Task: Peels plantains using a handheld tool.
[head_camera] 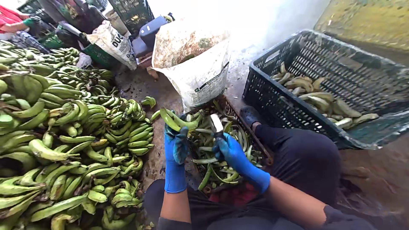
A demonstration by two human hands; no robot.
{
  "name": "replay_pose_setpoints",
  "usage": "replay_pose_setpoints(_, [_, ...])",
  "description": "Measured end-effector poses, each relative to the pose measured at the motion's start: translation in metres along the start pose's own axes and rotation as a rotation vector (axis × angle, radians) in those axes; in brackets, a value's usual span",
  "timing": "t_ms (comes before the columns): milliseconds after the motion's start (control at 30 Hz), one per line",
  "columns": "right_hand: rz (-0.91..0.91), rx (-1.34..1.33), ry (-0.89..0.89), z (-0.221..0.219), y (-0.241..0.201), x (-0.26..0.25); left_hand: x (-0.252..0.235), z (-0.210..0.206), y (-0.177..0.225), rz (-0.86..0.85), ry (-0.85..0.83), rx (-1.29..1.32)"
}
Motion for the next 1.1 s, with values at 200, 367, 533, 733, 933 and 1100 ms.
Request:
replay_pose_setpoints(200, [0.669, 0.02, -0.027, -0.003, -0.076, 0.022, 0.011, -0.004, -0.009, -0.088, -0.063, -0.081])
replay_pose_setpoints(367, [-0.353, 0.329, -0.341, 0.005, 0.027, 0.007, 0.006, 0.0, 0.009, 0.048, -0.196, 0.267])
replay_pose_setpoints(533, [0.152, 0.399, -0.24, 0.048, -0.057, -0.037, -0.014, -0.022, 0.006, 0.287, -0.122, 0.359])
replay_pose_setpoints(733, [0.956, 1.011, 0.035, 0.047, -0.104, -0.044, -0.028, -0.031, -0.001, 0.238, -0.073, 0.132])
replay_pose_setpoints(933, [0.759, 1.003, 0.362, 0.055, -0.109, -0.087, -0.001, -0.049, -0.013, 0.442, -0.083, 0.332])
replay_pose_setpoints(1100, [0.702, 0.966, 0.208, 0.043, -0.096, -0.069, -0.019, -0.019, -0.008, 0.26, 0.023, 0.077])
Point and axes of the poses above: each hand's wrist, its own x-axis away from the middle knuckle, its own z-axis out of the back of the hand, y = z × x, the point moved 4 cm from there along -x, towards the middle knuckle, and after that the axes turned 7 degrees about -z, right-handed, at the moved point
